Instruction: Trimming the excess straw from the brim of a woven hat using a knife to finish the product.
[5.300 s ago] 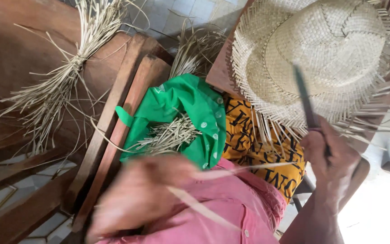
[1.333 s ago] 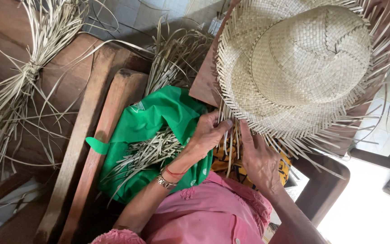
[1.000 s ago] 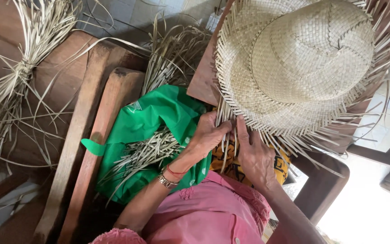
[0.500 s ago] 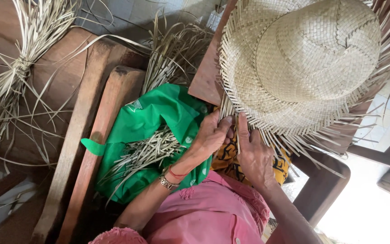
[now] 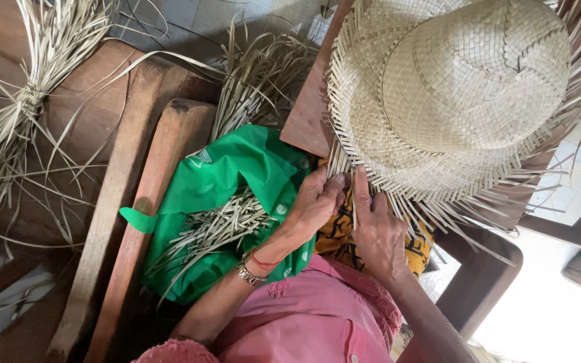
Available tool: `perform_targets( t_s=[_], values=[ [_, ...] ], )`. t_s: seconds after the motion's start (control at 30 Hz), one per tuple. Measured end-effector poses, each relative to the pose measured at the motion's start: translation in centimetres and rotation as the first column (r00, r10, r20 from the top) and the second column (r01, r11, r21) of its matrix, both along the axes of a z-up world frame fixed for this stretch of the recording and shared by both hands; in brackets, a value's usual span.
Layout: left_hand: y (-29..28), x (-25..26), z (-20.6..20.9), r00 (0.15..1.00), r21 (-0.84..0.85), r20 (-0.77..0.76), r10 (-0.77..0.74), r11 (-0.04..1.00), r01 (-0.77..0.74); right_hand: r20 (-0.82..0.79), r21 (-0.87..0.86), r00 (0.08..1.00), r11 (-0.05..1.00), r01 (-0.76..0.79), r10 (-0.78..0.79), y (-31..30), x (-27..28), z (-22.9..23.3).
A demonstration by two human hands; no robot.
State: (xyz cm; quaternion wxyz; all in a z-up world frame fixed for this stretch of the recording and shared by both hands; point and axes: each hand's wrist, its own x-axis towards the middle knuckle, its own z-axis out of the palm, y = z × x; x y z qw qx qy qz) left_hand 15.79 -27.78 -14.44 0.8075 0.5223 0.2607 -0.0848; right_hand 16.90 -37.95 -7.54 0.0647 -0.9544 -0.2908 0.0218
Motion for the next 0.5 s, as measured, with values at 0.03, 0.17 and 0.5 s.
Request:
perform_targets(
  t_s=[0.03,0.17,0.5],
  values=[
    [0.0,-0.1,0.1,1.000,0.012,0.021,0.004,1.000,-0.004,0.005,-0.021,1.000,1.000,0.003,-0.003,0.0,0.0,-0.1],
    [-0.2,0.1,-0.2,0.999,-0.004,0.041,0.027,1.000,-0.027,0.009,-0.019,1.000,1.000,-0.004,0.004,0.1,0.2,0.2],
    [-0.5,0.1,-0.1,0.997,-0.085,-0.010,0.074,0.994,-0.074,0.049,-0.109,0.998,0.994,-0.025,0.030,0.7,0.5,1.5]
  ],
)
